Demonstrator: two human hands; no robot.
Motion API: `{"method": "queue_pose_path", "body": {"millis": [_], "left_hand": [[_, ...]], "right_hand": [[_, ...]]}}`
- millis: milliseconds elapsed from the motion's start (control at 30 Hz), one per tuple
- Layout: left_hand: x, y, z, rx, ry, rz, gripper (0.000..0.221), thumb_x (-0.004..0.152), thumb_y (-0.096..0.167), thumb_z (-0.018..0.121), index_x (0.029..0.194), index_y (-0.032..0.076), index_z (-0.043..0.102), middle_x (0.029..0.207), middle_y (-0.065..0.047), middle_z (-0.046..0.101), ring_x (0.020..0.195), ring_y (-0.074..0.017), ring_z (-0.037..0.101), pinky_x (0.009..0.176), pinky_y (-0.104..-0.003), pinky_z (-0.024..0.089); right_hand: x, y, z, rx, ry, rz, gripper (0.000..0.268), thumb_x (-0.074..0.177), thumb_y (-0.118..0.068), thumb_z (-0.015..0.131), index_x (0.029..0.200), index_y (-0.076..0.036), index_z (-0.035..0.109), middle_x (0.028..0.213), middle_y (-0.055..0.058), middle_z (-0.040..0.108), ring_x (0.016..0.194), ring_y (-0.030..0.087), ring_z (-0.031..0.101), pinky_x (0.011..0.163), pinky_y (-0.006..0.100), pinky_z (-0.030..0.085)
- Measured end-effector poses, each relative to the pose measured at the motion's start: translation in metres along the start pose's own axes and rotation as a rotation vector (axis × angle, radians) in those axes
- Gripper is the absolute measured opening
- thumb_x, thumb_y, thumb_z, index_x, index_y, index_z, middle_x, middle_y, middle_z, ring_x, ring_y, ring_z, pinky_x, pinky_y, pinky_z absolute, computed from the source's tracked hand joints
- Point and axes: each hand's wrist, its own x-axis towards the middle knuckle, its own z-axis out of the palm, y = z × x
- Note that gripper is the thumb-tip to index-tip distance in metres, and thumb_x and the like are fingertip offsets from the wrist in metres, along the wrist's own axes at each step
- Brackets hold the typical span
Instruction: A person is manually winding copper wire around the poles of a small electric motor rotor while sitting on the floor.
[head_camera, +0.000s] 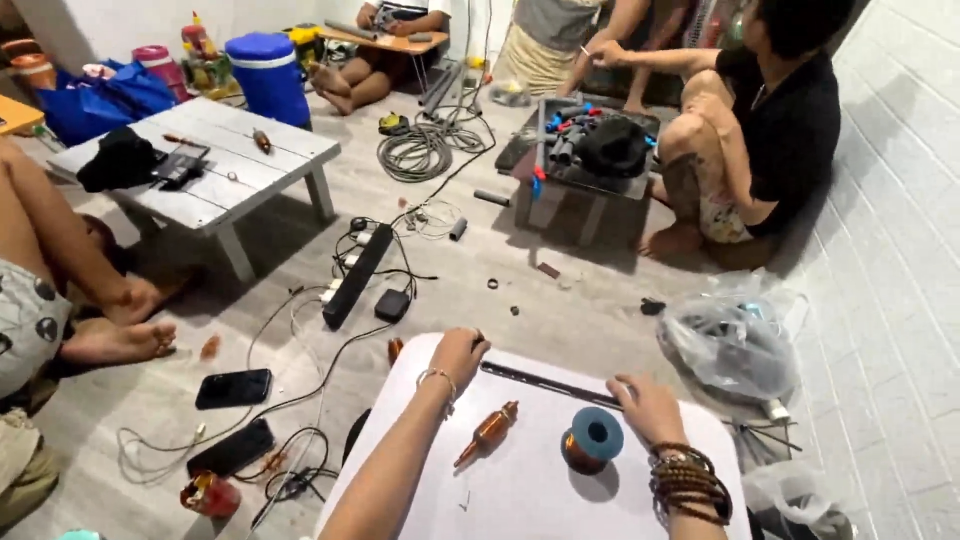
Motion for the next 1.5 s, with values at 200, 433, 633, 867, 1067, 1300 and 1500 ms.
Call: {"method": "queue_pose_path", "body": {"millis": [200,433,633,867,1067,1300,1500], "left_hand": [[0.005,-0.008,0.009,-0.008,0.047,-0.018,0.022,0.093,0.021,0.061,0.089,0.002,0.072,0.089,-0.012,0.071,0.080,-0.0269,0.066,0.079,-0.036,0.053],[0.007,-0.013,0.014,-0.030,0.041,-0.047,0.024,0.098,0.023,0.055,0.091,0.002,0.065,0.089,-0.013,0.069,0.081,-0.0277,0.065,0.081,-0.038,0.052],[0.009,-0.022,0.015,-0.085,0.009,-0.069,0.038,0.105,0.037,0.045,0.099,0.006,0.066,0.093,-0.019,0.070,0.101,-0.0365,0.068,0.091,-0.047,0.054],[0.007,-0.014,0.015,-0.131,0.067,-0.066,0.024,0.096,0.023,0.059,0.086,0.003,0.069,0.087,-0.010,0.070,0.075,-0.0229,0.065,0.076,-0.033,0.054],[-0.002,0.000,-0.001,-0.114,0.017,-0.067,0.021,0.097,0.019,0.055,0.094,0.004,0.068,0.091,-0.009,0.072,0.081,-0.0229,0.069,0.079,-0.033,0.055],[-0.008,0.008,-0.009,-0.086,0.007,-0.034,0.017,0.094,0.017,0.058,0.097,0.004,0.069,0.092,-0.009,0.072,0.082,-0.0236,0.067,0.080,-0.033,0.055],[-0.010,0.011,-0.014,-0.052,-0.043,-0.075,0.018,0.095,0.018,0.059,0.099,0.005,0.070,0.094,-0.009,0.072,0.085,-0.0216,0.068,0.084,-0.032,0.055]], "right_hand": [[0.000,0.002,0.002,-0.005,0.038,-0.049,0.044,0.091,-0.049,0.055,0.119,-0.020,0.073,0.114,0.006,0.075,0.103,0.026,0.070,0.093,0.035,0.054],[-0.007,-0.005,-0.005,0.026,0.012,-0.017,0.045,0.091,-0.048,0.055,0.120,-0.018,0.072,0.117,0.005,0.075,0.106,0.024,0.070,0.096,0.034,0.053],[0.008,0.019,0.011,-0.095,-0.034,-0.076,0.047,0.099,-0.053,0.045,0.130,-0.027,0.067,0.119,0.009,0.075,0.121,0.031,0.066,0.109,0.044,0.047],[-0.002,0.002,-0.001,0.018,0.008,-0.028,0.046,0.091,-0.050,0.056,0.121,-0.019,0.072,0.116,0.005,0.075,0.104,0.023,0.071,0.095,0.033,0.054],[-0.004,-0.003,-0.004,0.016,0.001,-0.014,0.045,0.091,-0.048,0.055,0.122,-0.019,0.072,0.123,0.001,0.073,0.111,0.022,0.069,0.098,0.032,0.052],[-0.005,-0.004,-0.005,0.009,-0.015,0.009,0.047,0.092,-0.051,0.053,0.126,-0.022,0.070,0.120,0.004,0.074,0.109,0.024,0.069,0.097,0.033,0.053],[-0.006,-0.008,-0.006,-0.013,-0.030,0.014,0.046,0.092,-0.050,0.054,0.124,-0.021,0.071,0.120,0.004,0.074,0.110,0.023,0.069,0.099,0.033,0.052]]}}
